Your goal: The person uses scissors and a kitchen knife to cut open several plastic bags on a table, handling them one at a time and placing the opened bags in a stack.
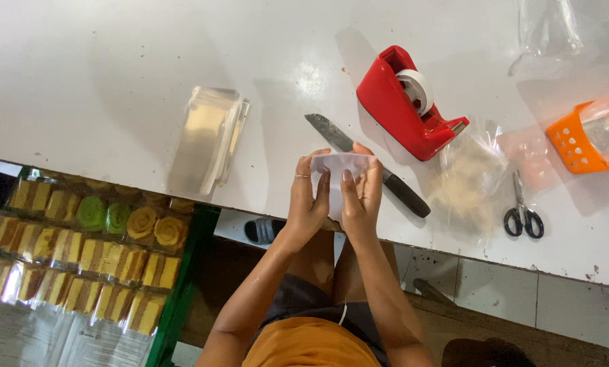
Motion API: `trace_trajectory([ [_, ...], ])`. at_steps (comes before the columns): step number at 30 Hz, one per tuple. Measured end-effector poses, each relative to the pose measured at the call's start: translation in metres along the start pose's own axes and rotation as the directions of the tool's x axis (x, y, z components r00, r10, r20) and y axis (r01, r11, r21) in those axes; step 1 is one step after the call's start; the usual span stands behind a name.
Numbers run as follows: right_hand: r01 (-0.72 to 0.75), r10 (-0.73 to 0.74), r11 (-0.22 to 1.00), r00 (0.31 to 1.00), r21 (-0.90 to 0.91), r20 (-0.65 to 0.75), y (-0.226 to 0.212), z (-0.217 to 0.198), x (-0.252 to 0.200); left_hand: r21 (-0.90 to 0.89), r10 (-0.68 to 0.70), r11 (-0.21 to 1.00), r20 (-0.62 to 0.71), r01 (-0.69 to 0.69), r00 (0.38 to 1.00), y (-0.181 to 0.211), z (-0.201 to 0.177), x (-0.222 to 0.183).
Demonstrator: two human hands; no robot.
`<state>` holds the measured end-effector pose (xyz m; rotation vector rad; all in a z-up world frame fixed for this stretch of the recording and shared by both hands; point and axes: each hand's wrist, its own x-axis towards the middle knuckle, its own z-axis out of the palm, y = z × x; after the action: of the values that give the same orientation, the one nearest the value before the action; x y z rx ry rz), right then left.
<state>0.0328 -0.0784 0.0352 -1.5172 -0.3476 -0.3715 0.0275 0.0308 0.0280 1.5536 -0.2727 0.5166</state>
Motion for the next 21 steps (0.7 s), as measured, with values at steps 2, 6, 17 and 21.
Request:
trace_trajectory([
  [2,-0.11,0.104,0.993,0.99,-0.054,-0.099,-0.003,-0.005,-0.002,0.065,-0.012,0.998,-0.07,0.016,0.997,-0.016,-0.002,-0.002],
  [6,-0.097,0.086,0.995,0.969,-0.037,-0.233,-0.002,-0.025,-0.004,0.0,-0.092,0.996,-0.04,0.092,0.995,0.026,-0.012,0.002],
  [17,-0.036,-0.001,0.989,0.97,-0.145,-0.244,-0.056,-0.011,-0.005,0.124,-0.081,0.987,-0.188,0.106,0.979,0.028,0.004,-0.021],
  [21,-0.161,0.161,0.987,0.981,0.011,-0.11,-0.05,-0.03,0.014,0.114,-0.042,0.992,-0.113,0.055,0.993,0.035,0.002,-0.02],
])
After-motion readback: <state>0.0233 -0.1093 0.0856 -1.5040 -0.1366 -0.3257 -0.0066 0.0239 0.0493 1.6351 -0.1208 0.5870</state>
